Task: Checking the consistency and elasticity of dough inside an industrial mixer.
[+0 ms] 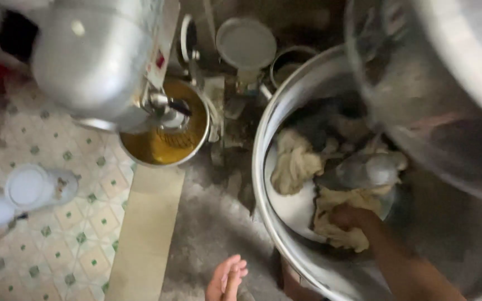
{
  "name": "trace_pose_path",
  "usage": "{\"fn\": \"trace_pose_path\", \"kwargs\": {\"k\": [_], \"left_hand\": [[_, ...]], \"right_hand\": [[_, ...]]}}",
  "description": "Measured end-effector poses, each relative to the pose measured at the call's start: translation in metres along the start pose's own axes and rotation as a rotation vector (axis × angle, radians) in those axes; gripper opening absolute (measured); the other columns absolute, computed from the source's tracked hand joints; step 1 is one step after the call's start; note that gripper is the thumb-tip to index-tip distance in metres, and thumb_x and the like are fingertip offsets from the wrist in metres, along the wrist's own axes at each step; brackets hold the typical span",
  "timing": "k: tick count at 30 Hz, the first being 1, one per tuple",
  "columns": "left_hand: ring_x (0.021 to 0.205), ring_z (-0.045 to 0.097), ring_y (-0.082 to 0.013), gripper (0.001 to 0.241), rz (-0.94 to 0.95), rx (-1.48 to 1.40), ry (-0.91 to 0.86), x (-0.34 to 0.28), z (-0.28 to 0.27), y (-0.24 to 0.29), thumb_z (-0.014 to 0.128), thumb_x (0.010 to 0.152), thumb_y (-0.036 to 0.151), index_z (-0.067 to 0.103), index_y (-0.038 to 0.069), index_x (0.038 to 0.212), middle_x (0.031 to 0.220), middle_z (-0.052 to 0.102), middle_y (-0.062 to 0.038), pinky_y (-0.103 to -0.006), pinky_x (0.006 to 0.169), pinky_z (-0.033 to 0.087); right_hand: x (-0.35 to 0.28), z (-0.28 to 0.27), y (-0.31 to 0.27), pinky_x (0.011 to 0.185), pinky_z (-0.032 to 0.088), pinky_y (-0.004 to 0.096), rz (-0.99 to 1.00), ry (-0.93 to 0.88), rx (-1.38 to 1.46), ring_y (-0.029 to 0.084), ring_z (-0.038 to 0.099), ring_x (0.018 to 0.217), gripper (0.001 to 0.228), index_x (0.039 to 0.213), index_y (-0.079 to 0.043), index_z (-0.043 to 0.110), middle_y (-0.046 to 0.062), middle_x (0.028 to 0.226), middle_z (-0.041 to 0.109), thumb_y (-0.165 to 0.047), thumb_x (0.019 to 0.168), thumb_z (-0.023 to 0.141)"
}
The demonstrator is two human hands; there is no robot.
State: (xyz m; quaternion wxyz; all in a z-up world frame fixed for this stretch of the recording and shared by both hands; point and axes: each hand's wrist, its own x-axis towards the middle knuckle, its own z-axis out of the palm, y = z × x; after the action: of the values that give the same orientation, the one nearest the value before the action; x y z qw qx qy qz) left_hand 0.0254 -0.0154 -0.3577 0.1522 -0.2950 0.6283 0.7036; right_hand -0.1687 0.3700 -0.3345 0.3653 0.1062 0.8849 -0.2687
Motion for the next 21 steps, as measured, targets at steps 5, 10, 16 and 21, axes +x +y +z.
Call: {"fn": "trace_pose_path", "kwargs": {"k": [5,10,16,21], "left_hand": [[0.096,0.081,-0.0195,0.052,-0.034,0.179,-0.229,0.037,-0.014,-0.027,0.055,0.094,0.043,0.060,0.012,0.134,0.114,0.082,-0.012,-0.0371,0.086,0.062],[0.068,0.074,-0.0230,0.031,0.003,0.045,-0.143,0.025,0.045,0.030,0.068,0.093,0.031,0.065,0.001,0.102,0.082,0.079,-0.017,-0.0398,0.066,0.063],[0.044,0.056,-0.0140,0.028,0.415,0.166,-0.482,-0.088,0.172,0.140,0.074,0.090,0.022,0.063,0.006,0.069,0.046,0.061,-0.007,-0.0325,0.046,0.044],[0.046,0.046,-0.0106,0.038,0.598,0.424,-0.830,-0.270,0.289,0.220,0.072,0.098,0.024,0.055,0.004,0.071,0.051,0.047,-0.004,-0.0331,0.045,0.038]], "right_hand": [[-0.077,-0.067,-0.009,0.067,0.052,0.040,0.042,0.108,-0.060,0.021,0.065,0.070,0.026,0.103,-0.011,0.065,0.012,0.085,0.072,-0.033,0.101,0.052],[-0.192,-0.072,-0.025,0.067,0.052,0.036,-0.088,0.457,0.252,0.017,0.063,0.067,0.021,0.095,-0.008,0.066,0.009,0.076,0.069,-0.026,0.096,0.055],[-0.350,-0.054,-0.015,0.060,0.047,0.031,-0.180,0.557,1.081,0.015,0.055,0.059,0.046,0.073,-0.001,0.061,0.004,0.062,0.058,-0.036,0.103,0.053],[-0.467,-0.058,0.048,0.061,0.047,0.032,-0.282,0.702,1.433,0.018,0.059,0.059,0.042,0.091,0.003,0.068,0.007,0.063,0.060,-0.033,0.105,0.051]]}}
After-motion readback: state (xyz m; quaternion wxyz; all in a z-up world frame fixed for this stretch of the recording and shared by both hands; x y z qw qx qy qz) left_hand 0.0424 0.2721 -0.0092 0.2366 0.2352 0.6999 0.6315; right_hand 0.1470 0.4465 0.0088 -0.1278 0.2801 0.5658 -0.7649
